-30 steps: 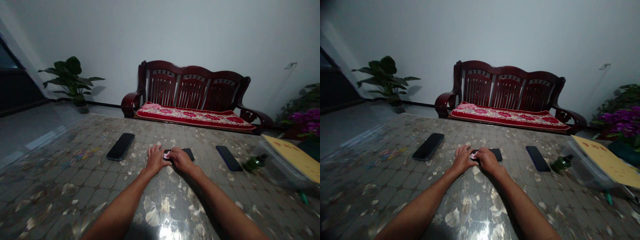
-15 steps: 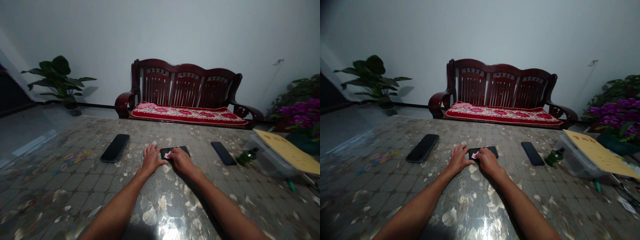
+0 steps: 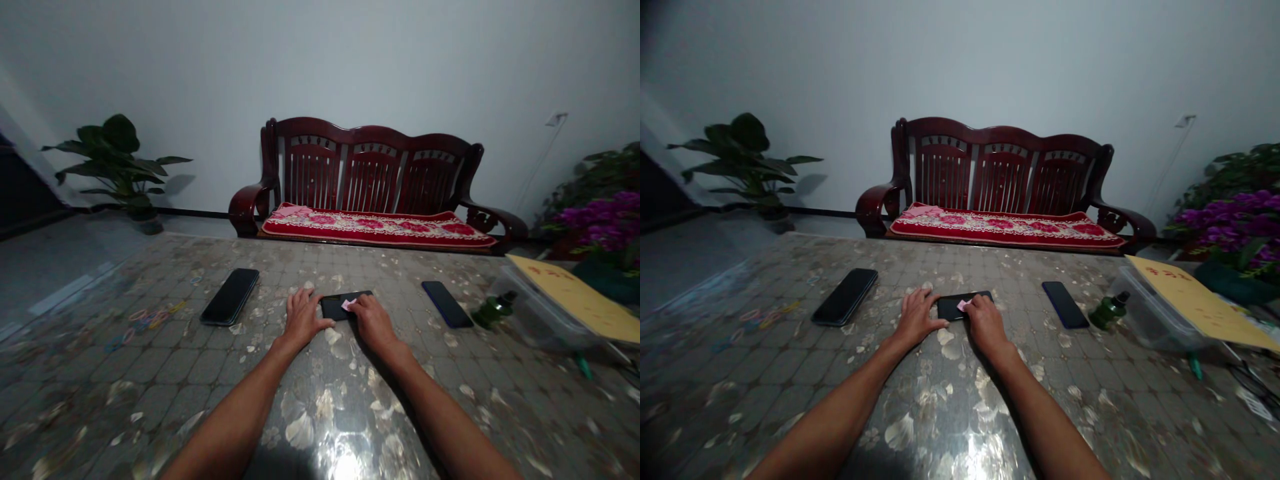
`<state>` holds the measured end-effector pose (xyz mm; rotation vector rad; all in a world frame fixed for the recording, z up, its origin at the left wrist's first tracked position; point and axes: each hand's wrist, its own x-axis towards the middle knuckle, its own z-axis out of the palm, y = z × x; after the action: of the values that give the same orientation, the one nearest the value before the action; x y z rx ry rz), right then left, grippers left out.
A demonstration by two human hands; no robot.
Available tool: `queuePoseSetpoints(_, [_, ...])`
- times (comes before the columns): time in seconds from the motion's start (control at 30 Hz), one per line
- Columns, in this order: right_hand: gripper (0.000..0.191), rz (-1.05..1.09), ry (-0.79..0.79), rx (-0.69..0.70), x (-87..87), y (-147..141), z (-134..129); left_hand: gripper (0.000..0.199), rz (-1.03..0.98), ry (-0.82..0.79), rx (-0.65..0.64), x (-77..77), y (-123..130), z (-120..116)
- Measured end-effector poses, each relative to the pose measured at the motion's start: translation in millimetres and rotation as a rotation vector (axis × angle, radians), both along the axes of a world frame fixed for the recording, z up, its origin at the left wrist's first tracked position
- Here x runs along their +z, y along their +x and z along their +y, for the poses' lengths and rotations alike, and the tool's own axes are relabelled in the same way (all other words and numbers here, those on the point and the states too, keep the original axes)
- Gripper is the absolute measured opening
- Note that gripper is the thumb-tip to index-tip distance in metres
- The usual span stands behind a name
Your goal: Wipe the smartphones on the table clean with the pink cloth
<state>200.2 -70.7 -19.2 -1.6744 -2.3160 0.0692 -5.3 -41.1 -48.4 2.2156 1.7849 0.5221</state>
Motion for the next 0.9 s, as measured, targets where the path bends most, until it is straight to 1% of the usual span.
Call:
queuePoseSetpoints(0.1, [0.033, 0.003, 0.004, -0.121, -1.2, 15.5, 2.9, 0.073, -0.001, 0.0, 0.001, 0.2, -0.3, 0.0])
queuePoseSetpoints(0.2, [0.035, 0.014, 0.017, -0.152, -3.6, 18.3, 0.6, 0.073, 0.003, -0.005, -0.007, 0.7, -0.7, 0.0])
queuePoseSetpoints(0.3, [0.033, 0.012, 0.032, -0.108, -6.6, 6.1, -6.1, 0.074, 0.018, 0.001, -0.007, 0.3, -0.8, -0.1])
queuePoseSetpoints(0.43, [0.028, 0.001, 0.041, 0.022, -9.0, -16.7, -15.1, 0.073, 0.032, -0.002, -0.002, -0.7, -1.2, 0.1])
queuePoseSetpoints(0.53, [0.026, 0.009, 0.044, 0.076, -9.1, -22.9, -16.8, 0.071, 0.02, -0.008, -0.011, -1.0, -2.1, 0.7])
queuePoseSetpoints(0.6, [0.027, 0.009, 0.033, 0.045, -8.4, -17.4, -14.7, 0.071, 0.012, -0.01, -0.015, -1.0, -2.4, 0.9])
queuePoseSetpoints(0.8, [0.032, 0.051, 0.024, -0.182, -6.2, 23.3, -4.4, 0.072, 0.012, -0.013, -0.008, -0.6, -1.8, 0.7])
queuePoseSetpoints(0.9, [0.034, 0.065, 0.03, -0.215, -8.0, 28.7, -4.8, 0.072, 0.023, -0.03, -0.004, 0.2, -1.1, 0.3])
